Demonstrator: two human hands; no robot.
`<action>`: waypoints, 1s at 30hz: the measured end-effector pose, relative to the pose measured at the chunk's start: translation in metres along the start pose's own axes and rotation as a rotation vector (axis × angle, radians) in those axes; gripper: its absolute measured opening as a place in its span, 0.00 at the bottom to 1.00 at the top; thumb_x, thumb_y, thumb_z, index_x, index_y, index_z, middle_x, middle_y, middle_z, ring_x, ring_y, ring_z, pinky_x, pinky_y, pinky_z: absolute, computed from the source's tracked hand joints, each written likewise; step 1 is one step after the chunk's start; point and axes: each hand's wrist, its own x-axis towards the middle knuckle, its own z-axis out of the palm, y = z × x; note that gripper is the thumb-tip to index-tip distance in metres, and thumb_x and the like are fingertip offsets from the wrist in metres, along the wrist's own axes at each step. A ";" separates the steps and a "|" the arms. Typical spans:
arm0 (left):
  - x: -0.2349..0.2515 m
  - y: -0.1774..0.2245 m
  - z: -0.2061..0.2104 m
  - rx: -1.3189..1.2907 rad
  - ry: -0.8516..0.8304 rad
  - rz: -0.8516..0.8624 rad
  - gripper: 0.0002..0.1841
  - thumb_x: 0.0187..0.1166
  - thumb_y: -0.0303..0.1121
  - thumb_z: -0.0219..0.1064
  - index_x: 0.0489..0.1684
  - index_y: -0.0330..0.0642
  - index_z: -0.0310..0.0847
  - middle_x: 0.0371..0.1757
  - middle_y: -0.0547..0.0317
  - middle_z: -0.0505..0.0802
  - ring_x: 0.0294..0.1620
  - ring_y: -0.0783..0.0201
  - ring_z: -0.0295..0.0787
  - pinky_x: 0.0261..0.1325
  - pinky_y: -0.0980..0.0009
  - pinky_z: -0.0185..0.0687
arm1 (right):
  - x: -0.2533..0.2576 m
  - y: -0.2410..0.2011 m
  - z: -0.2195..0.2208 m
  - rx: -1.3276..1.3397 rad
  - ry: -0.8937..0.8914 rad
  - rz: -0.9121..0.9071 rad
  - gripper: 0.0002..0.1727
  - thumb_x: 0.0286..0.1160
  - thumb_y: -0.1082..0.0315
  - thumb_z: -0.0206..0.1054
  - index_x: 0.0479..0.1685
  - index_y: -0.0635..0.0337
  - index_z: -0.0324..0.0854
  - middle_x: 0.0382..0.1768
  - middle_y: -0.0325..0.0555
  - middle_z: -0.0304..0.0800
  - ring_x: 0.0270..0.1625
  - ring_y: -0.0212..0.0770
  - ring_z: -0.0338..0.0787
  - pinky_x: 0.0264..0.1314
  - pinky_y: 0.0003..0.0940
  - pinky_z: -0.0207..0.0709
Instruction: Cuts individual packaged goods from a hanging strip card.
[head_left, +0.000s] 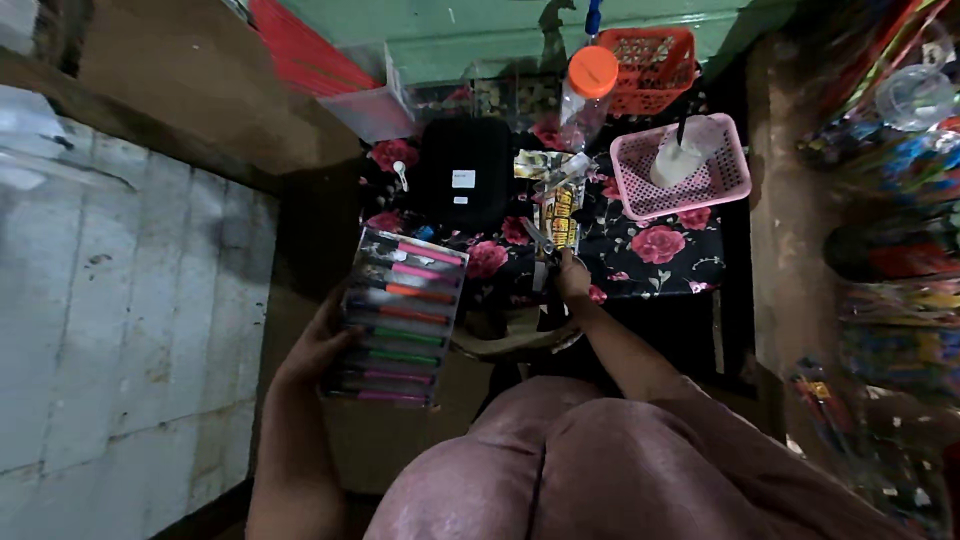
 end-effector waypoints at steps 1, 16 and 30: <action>-0.013 -0.002 0.003 -0.012 0.016 -0.002 0.49 0.70 0.34 0.67 0.96 0.60 0.42 0.83 0.51 0.74 0.69 0.68 0.82 0.66 0.66 0.82 | 0.002 -0.001 0.000 -0.002 -0.015 -0.003 0.31 0.81 0.62 0.67 0.84 0.54 0.66 0.67 0.66 0.85 0.67 0.70 0.86 0.65 0.71 0.78; -0.082 0.014 0.004 -0.109 0.061 -0.034 0.48 0.71 0.23 0.65 0.94 0.65 0.47 0.77 0.54 0.81 0.61 0.63 0.87 0.59 0.60 0.86 | 0.024 -0.040 -0.123 0.276 0.180 -0.251 0.33 0.78 0.61 0.71 0.80 0.66 0.69 0.66 0.71 0.84 0.68 0.71 0.85 0.72 0.70 0.73; 0.087 0.055 -0.145 0.097 -0.449 0.503 0.47 0.69 0.28 0.67 0.95 0.43 0.44 0.91 0.53 0.65 0.86 0.71 0.64 0.84 0.71 0.64 | -0.195 -0.134 -0.067 0.344 -0.550 -0.393 0.38 0.82 0.47 0.62 0.81 0.68 0.64 0.53 0.52 0.84 0.50 0.36 0.83 0.59 0.37 0.79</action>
